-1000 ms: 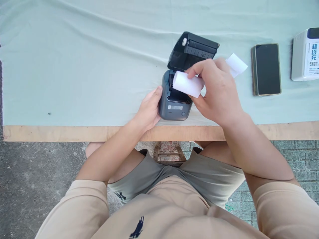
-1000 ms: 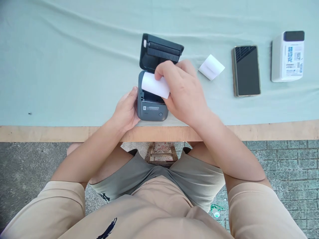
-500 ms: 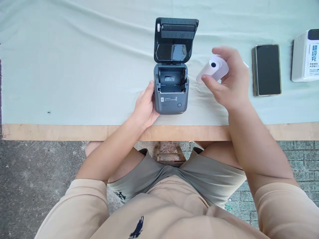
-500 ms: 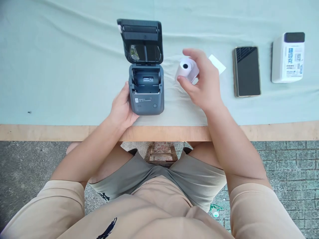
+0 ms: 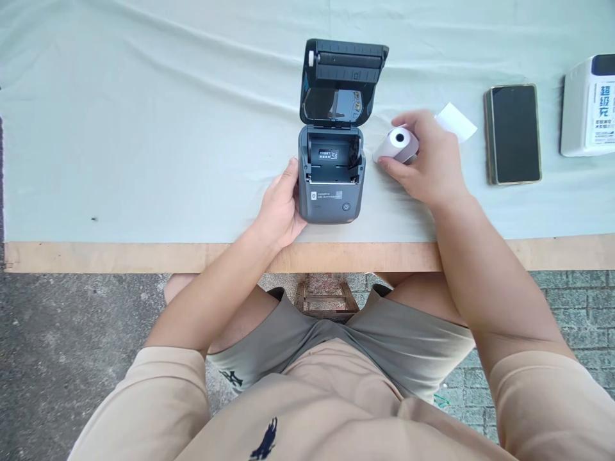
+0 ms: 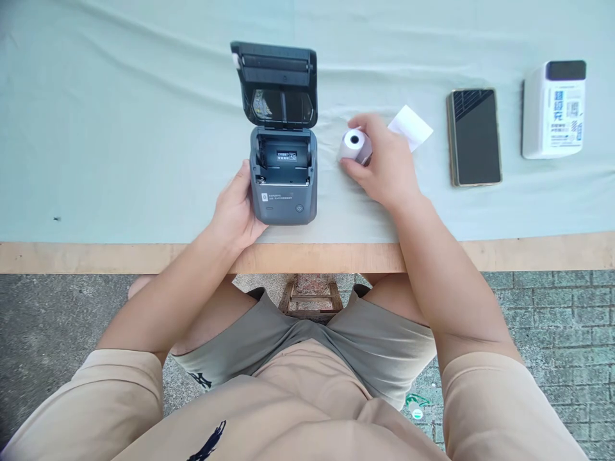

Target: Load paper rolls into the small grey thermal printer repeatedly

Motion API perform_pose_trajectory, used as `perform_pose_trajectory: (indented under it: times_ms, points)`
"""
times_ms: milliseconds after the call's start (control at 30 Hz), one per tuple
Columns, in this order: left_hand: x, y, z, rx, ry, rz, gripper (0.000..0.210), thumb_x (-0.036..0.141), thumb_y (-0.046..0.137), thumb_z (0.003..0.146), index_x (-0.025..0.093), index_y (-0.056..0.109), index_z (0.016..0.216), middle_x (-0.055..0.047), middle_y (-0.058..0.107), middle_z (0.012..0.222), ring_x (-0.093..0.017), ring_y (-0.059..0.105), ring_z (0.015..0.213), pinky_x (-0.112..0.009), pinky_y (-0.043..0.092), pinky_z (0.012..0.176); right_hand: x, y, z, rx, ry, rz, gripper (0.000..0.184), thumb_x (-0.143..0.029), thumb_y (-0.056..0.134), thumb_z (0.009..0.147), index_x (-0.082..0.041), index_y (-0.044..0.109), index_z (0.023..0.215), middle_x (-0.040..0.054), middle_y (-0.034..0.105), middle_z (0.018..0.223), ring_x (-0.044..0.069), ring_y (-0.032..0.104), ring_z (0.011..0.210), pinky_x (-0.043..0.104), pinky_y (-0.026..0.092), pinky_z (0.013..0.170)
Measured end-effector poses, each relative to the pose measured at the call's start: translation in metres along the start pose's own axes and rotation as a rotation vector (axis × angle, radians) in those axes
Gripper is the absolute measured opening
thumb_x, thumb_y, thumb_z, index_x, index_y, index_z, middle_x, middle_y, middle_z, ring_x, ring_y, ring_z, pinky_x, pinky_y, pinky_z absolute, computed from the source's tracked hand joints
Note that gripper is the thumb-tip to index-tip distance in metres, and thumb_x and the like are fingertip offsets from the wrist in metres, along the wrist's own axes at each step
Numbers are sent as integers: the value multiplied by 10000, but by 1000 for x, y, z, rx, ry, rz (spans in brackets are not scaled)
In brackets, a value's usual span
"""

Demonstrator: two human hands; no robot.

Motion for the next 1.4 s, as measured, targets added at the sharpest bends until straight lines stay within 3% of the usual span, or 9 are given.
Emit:
perform_pose_trajectory:
  times_ms: [100,233,333,433,567,767,1000,1167,1400]
  points:
    - [-1,0,0,0,-4,11,366,438,505,1119,185,758,1042,-34,848,1203,-237,743,1346,-376,634,1143,-16,-10,-1,109,-19,87,416,-408,835,755,-308,568,1059,52,757,964,245,661,794,410,520,723]
    - [-3,0,-1,-5,6,39,375,466,515,1112,186,761,1073,-30,847,1197,-245,732,1365,-400,625,1163,-61,-34,-8,316,-376,155,314,-489,808,882,-305,630,1063,43,758,976,236,698,812,395,507,727]
    - [-3,2,-2,-14,24,70,402,512,522,1103,190,763,1114,-28,846,1189,-246,738,1350,-406,623,1163,-94,-41,-14,265,-552,92,263,-416,729,984,-340,675,1231,20,818,1131,244,774,951,395,528,788]
    - [-4,4,-5,-30,29,94,409,509,524,1102,177,763,1114,-37,841,1173,-248,752,1318,-416,621,1158,-111,-34,-16,145,-423,-118,229,-395,645,1033,-352,701,1251,17,834,1070,270,775,961,437,491,828]
    - [-6,5,-6,19,28,107,381,496,546,1095,183,754,1034,-29,835,1059,-240,766,1282,-399,628,1130,-116,-22,-15,73,-314,-302,227,-355,518,1077,-318,742,1080,21,834,980,276,759,964,463,429,863]
    - [-8,5,-6,30,17,113,354,508,596,1069,187,731,1007,-43,825,1100,-265,746,1327,-404,634,1115,-113,-18,-14,-76,-261,-277,253,-332,470,1114,-285,714,1162,55,814,1136,302,698,1136,464,417,964]
    - [-7,7,-8,-12,6,141,363,513,574,1078,192,724,996,-37,812,1045,-260,763,1287,-403,654,1075,-112,-8,-12,-173,-212,-311,200,-247,497,1082,-274,688,1032,62,794,996,296,669,1008,454,358,904]
    - [-8,8,-8,8,15,133,320,429,532,1108,191,725,1017,-22,811,1001,-229,768,1264,-377,653,1068,-103,-1,-11,-158,-270,-376,216,-149,486,1044,-256,658,969,32,749,831,253,666,887,434,339,830]
    - [-4,9,-6,20,-14,72,341,450,527,1107,186,724,1019,-42,827,1111,-235,754,1302,-370,638,1102,-103,-4,-14,-88,-376,-294,351,-397,573,1099,-258,691,798,7,833,1110,271,704,994,464,370,816]
Point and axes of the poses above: each hand's wrist, its own z-axis towards the middle knuckle, its own y-axis out of the palm, x = y × z, the point moved 1 cm from there along z, towards the middle knuckle
